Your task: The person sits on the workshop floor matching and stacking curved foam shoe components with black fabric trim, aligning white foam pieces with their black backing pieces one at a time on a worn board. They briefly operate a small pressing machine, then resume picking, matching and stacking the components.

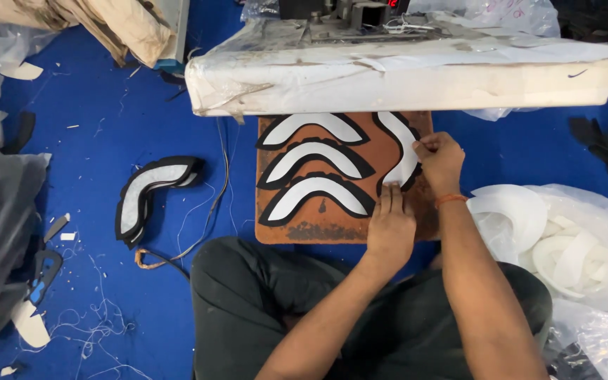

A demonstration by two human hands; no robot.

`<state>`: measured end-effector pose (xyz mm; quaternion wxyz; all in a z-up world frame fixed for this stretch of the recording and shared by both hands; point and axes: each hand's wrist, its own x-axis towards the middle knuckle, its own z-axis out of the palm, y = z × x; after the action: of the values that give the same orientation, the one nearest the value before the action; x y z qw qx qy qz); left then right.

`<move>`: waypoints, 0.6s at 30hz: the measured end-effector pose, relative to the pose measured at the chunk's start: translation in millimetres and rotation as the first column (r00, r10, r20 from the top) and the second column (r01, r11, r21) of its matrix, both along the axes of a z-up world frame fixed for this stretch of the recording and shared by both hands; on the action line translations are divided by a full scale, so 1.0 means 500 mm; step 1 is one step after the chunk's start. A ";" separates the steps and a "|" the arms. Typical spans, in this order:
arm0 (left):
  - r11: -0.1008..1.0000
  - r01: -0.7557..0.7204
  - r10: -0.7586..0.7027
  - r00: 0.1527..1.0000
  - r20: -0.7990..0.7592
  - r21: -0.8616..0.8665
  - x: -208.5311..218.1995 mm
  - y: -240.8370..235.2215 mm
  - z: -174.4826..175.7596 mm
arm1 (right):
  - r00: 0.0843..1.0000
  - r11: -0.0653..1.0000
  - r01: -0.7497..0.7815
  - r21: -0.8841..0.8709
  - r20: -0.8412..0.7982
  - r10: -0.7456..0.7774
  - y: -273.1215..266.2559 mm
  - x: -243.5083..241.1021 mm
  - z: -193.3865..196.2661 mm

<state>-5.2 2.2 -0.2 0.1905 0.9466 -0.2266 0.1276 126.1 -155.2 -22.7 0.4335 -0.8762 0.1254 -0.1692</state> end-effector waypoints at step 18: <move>0.962 -0.034 -0.046 0.958 -0.285 -0.270 -0.252 0.478 0.040 | 0.871 0.924 -0.353 0.147 0.412 0.268 -0.025 -0.241 0.506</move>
<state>-131.2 240.9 19.6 0.3499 0.9193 -0.1795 0.0178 5.4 -167.7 230.2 0.5642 -0.7818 -0.0875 -0.2506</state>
